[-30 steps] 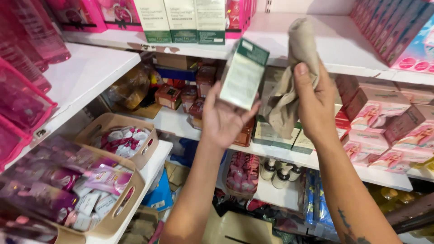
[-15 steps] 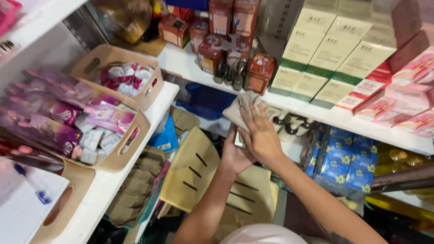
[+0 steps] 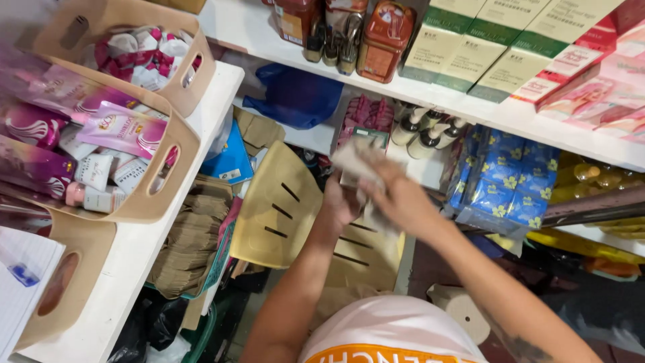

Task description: The person wipes the surfaces of small rectangular boxes with a cloth and places them back on a shelf. The person handles the boxes one at a time, wiping them thoroughly before arranging them in a row.

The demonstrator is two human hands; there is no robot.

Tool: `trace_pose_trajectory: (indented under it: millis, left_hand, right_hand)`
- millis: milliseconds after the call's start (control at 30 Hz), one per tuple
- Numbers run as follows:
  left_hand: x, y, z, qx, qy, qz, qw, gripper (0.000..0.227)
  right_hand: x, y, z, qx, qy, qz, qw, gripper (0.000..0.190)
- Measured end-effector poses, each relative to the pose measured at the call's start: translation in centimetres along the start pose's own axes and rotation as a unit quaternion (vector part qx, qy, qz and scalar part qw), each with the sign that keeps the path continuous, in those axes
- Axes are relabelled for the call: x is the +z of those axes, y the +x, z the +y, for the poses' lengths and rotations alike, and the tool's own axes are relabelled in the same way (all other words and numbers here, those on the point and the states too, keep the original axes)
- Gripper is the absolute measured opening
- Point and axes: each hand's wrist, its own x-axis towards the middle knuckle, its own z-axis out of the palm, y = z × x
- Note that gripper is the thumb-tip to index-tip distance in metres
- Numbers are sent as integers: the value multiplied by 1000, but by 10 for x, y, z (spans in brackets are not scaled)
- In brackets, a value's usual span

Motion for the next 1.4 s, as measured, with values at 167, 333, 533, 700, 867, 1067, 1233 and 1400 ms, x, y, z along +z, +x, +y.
trace_pose_trajectory:
  millis: [167, 333, 533, 700, 867, 1067, 1233, 1400]
  left_hand:
    - [58, -6, -6, -31, 21, 85, 996, 61]
    - [25, -3, -2, -22, 71, 174, 982, 64]
    - [27, -27, 8, 127, 133, 134, 974, 46]
    - [39, -27, 19, 49, 94, 112, 988, 50]
    - [45, -24, 18, -63, 59, 133, 987, 58]
    - [44, -24, 25, -144, 169, 126, 967, 63]
    - [58, -21, 30, -173, 87, 52, 980, 87]
    - [45, -8, 20, -79, 55, 265, 960, 95]
  right_hand:
    - [7, 34, 53, 35, -63, 65, 995, 56]
    - [46, 15, 42, -15, -185, 92, 978, 54]
    - [62, -32, 10, -88, -140, 2, 986, 61]
    - [12, -16, -7, 21, 41, -75, 996, 59]
    - [-15, 13, 90, 205, 165, 46, 964, 57]
    - [-31, 16, 96, 291, 334, -25, 896, 48]
    - [-19, 10, 80, 247, 348, 51, 903, 56]
    - [5, -1, 61, -40, -59, 206, 976, 69]
